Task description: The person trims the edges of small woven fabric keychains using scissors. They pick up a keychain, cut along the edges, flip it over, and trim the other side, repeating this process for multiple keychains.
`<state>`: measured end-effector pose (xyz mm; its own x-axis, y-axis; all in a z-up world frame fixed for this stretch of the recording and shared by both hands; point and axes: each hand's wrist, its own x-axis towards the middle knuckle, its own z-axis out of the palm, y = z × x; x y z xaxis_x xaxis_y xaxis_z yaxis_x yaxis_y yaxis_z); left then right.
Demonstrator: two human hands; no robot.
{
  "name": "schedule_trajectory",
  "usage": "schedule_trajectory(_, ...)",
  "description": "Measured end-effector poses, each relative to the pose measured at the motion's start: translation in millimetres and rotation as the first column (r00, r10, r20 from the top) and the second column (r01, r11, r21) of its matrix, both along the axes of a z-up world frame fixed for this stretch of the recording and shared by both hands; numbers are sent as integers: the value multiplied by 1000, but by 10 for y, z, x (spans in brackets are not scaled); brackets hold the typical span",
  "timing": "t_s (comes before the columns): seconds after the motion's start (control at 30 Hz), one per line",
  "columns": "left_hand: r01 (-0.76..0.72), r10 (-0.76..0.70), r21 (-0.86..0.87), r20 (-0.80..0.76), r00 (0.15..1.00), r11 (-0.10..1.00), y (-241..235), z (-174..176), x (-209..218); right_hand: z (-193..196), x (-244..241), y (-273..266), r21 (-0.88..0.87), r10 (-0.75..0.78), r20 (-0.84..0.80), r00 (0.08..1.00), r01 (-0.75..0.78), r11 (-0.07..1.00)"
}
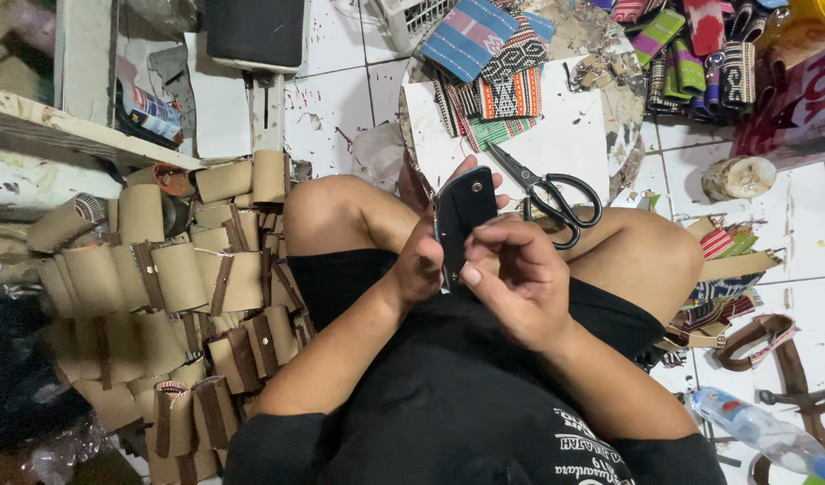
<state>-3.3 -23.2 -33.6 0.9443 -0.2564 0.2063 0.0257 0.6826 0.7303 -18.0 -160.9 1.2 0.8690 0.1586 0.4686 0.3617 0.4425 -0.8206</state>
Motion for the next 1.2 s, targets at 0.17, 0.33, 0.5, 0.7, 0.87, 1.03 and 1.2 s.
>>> schedule_trajectory(0.17, -29, 28, -72, -13, 1000, 997, 0, 22, 47, 183, 49, 36, -140, -59, 168, 984, 83, 987)
schedule_trajectory(0.33, -221, 208, -167, -91, 974, 961, 115, 182, 170, 46, 95, -60, -318, -330, 328, 885, 432, 844)
schedule_trajectory(0.5, -368, 331, -180, -205, 921, 912, 108, 269, 150, 34, 91, -8, -386, -155, -4, 988, 142, 912)
schedule_trajectory(0.7, -466, 433, -104, -241, 869, 878, 78, 242, 152, -132, 177, -65, -394, -265, 65, 962, 269, 879)
schedule_trajectory(0.87, -488, 498, 102, -146, 855, 867, 170, 252, 143, -369, 205, -223, -290, -332, -41, 942, 307, 907)
schedule_trajectory(1.03, -517, 542, 201, -102, 834, 832, 193, 255, 171, -378, 135, -260, -224, -336, -175, 925, 295, 929)
schedule_trajectory(1.2, -560, 585, 203, -89, 806, 803, 194, 76, 154, -379, 113, -271, -193, -289, -210, 934, 250, 949)
